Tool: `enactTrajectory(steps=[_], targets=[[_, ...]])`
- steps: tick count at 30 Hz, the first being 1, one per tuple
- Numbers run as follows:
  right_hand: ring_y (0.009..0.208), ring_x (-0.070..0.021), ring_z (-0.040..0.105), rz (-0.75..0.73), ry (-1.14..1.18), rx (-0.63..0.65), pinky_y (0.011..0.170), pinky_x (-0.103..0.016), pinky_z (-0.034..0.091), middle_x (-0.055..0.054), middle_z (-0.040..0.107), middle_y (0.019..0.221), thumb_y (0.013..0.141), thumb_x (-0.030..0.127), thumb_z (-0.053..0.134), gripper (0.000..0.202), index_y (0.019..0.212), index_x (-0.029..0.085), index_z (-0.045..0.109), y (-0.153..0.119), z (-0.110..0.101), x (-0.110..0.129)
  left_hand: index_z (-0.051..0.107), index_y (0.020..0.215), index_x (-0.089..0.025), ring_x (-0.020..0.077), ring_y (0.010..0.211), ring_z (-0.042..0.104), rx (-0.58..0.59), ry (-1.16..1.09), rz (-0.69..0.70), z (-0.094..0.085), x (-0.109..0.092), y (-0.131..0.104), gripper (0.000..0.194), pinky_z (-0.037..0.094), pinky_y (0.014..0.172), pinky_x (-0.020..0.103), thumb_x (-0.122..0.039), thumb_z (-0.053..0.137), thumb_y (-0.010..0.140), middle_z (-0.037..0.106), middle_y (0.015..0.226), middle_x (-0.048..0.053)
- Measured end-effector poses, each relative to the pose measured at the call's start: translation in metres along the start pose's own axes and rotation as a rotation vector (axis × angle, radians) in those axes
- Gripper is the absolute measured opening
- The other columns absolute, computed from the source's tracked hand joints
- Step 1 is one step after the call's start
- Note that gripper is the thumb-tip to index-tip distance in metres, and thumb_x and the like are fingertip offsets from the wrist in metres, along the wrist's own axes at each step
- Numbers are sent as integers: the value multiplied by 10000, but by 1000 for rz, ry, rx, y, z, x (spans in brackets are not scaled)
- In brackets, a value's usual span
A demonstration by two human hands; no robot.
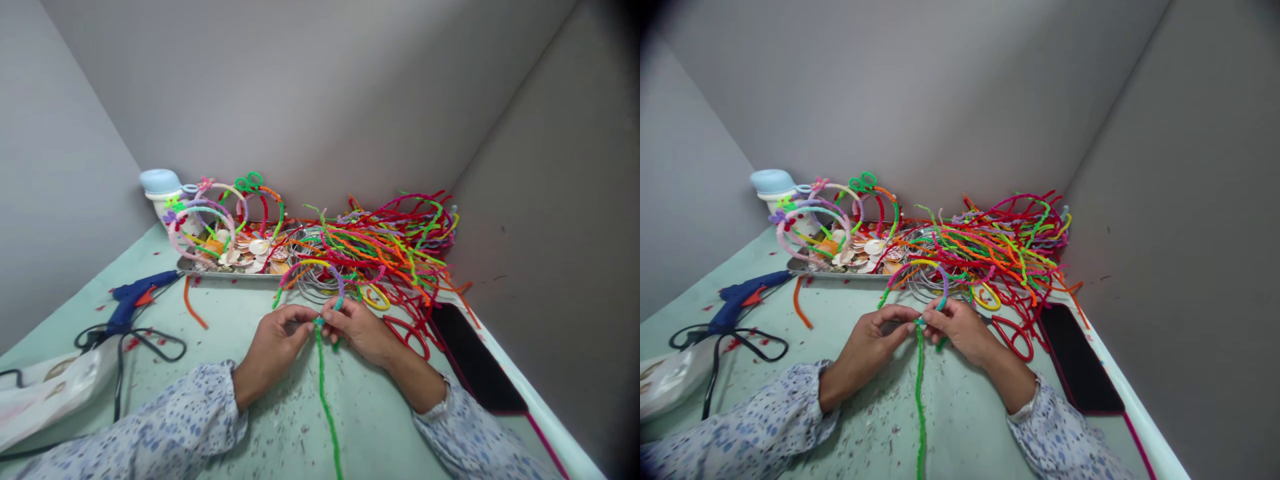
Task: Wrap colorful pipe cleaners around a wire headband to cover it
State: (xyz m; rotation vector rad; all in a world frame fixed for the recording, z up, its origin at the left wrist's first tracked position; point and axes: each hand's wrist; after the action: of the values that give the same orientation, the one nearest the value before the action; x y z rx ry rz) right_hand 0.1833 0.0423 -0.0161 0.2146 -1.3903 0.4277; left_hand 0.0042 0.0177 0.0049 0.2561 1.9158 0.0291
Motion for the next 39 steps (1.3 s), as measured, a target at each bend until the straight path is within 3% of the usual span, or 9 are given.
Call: enactTrajectory(steps=[12, 24, 39], targets=[[553, -110, 605, 24, 3, 21, 493, -211, 435, -18, 667, 659, 774, 426, 679, 331, 926, 132, 669, 0, 1, 1, 655, 983, -184, 147, 851, 647, -2, -11, 74, 1, -2, -2, 211, 483, 803, 253, -115, 568, 803, 709, 913, 21], [530, -105, 596, 34, -4, 26, 486, -208, 426, -20, 683, 648, 786, 425, 661, 314, 916, 140, 649, -1, 3, 4, 657, 989, -229, 165, 894, 618, -81, 197, 250, -1, 6, -5, 216, 478, 828, 297, -131, 582, 812, 683, 934, 14], [522, -91, 570, -8, -3, 29, 489, -206, 431, -16, 689, 677, 788, 385, 677, 263, 910, 152, 681, -1, -2, -1, 591, 1059, -194, 174, 900, 619, -82, 188, 198, 1, 10, -3, 255, 480, 834, 326, -142, 578, 809, 661, 968, 35]])
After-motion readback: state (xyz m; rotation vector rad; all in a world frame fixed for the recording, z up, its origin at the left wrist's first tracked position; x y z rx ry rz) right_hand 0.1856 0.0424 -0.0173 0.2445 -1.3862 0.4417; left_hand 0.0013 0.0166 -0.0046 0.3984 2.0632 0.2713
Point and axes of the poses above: each hand's wrist, its own y-axis towards the middle knuckle, its own z-axis out of the palm, x = y × z
